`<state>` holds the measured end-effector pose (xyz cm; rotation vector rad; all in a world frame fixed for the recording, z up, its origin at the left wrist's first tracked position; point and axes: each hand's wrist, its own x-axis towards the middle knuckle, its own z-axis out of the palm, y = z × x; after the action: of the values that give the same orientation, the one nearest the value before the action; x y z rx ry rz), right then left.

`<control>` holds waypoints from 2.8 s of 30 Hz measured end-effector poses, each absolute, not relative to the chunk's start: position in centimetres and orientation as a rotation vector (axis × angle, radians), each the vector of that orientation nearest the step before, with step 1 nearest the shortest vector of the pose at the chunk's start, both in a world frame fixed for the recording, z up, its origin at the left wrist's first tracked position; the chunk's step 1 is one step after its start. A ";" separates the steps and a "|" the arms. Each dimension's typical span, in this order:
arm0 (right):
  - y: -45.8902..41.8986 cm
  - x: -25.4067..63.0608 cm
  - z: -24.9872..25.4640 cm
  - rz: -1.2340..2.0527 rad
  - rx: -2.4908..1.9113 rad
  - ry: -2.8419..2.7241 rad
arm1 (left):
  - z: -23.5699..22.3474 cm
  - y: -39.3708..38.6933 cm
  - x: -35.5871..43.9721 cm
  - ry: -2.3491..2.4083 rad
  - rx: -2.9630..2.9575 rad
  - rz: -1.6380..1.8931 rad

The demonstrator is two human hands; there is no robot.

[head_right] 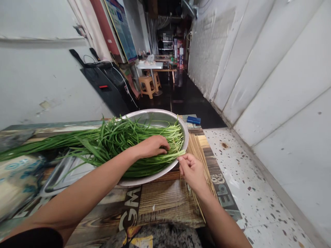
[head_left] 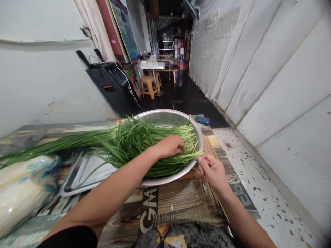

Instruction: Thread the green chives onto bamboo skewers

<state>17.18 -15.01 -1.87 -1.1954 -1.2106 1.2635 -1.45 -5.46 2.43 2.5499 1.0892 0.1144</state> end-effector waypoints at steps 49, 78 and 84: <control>-15.0 17.2 -1.7 1.341 -1.165 -1.214 | 2.5 -5.9 -0.6 1.299 1.781 0.904; -15.0 17.2 -1.8 1.316 -1.184 -1.215 | 2.5 -6.0 -0.4 1.297 1.796 0.918; -15.0 17.3 -1.9 1.321 -1.175 -1.216 | 2.6 -6.1 -0.4 1.293 1.799 0.917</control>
<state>17.27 -15.01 -1.87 -1.1746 -1.2160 1.3210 -0.42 -6.10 2.59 1.7988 1.2930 0.9165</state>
